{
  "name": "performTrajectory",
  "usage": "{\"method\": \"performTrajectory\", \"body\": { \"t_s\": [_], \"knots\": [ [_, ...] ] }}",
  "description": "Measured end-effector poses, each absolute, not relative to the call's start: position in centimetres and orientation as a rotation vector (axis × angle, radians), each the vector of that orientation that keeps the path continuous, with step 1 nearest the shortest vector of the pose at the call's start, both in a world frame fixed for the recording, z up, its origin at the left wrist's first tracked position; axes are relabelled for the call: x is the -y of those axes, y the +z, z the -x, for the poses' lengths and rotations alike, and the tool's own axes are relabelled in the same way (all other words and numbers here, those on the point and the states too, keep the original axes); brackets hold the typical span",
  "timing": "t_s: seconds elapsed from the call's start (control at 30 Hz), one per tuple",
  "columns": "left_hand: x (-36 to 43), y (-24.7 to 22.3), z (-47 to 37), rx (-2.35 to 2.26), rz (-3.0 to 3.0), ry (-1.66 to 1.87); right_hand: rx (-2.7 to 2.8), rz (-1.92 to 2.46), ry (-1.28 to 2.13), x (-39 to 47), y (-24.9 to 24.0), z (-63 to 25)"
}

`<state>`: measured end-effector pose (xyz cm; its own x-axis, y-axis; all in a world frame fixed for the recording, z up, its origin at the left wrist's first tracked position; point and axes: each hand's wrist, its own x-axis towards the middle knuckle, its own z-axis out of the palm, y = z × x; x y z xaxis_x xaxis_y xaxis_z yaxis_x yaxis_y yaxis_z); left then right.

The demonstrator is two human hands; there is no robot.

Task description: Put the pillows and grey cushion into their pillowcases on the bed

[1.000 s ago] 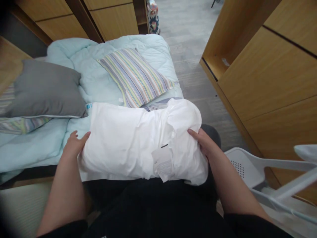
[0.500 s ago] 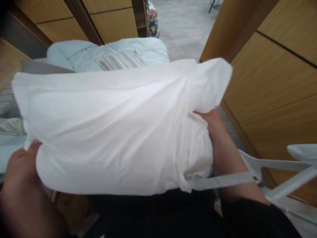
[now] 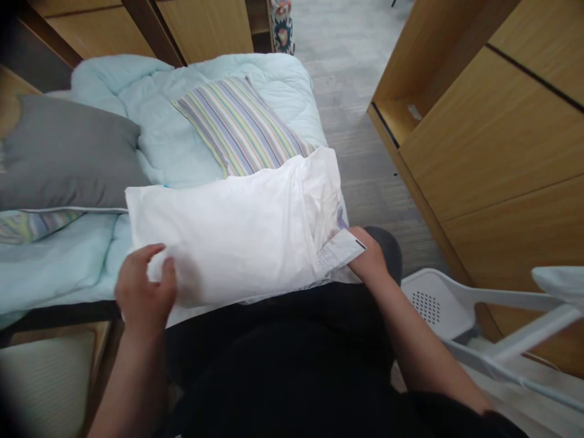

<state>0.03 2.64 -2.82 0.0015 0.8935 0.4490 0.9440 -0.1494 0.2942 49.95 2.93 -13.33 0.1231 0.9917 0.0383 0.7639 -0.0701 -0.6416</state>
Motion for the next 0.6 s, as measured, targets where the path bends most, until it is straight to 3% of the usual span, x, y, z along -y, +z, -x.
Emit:
{"method": "performTrajectory", "body": {
  "t_s": [0.17,0.3,0.47,0.6],
  "knots": [
    [-2.7,-3.1,-12.6,1.075,3.156,-0.532,1.660,1.521,1.381,2.6,-11.6,-50.7],
    [-6.0,-3.6,-20.4,0.751,3.245,-0.142,1.201,1.546,1.250,1.6,-12.2,-46.5],
    [-8.1,-1.9,-22.7,0.887,3.163,0.245,0.819,1.449,1.343,-2.0,-13.7,-42.7],
    [-6.3,1.3,-22.0,0.708,3.148,0.194,0.972,1.372,1.490,-3.5,-12.6,-41.5]
  ]
}}
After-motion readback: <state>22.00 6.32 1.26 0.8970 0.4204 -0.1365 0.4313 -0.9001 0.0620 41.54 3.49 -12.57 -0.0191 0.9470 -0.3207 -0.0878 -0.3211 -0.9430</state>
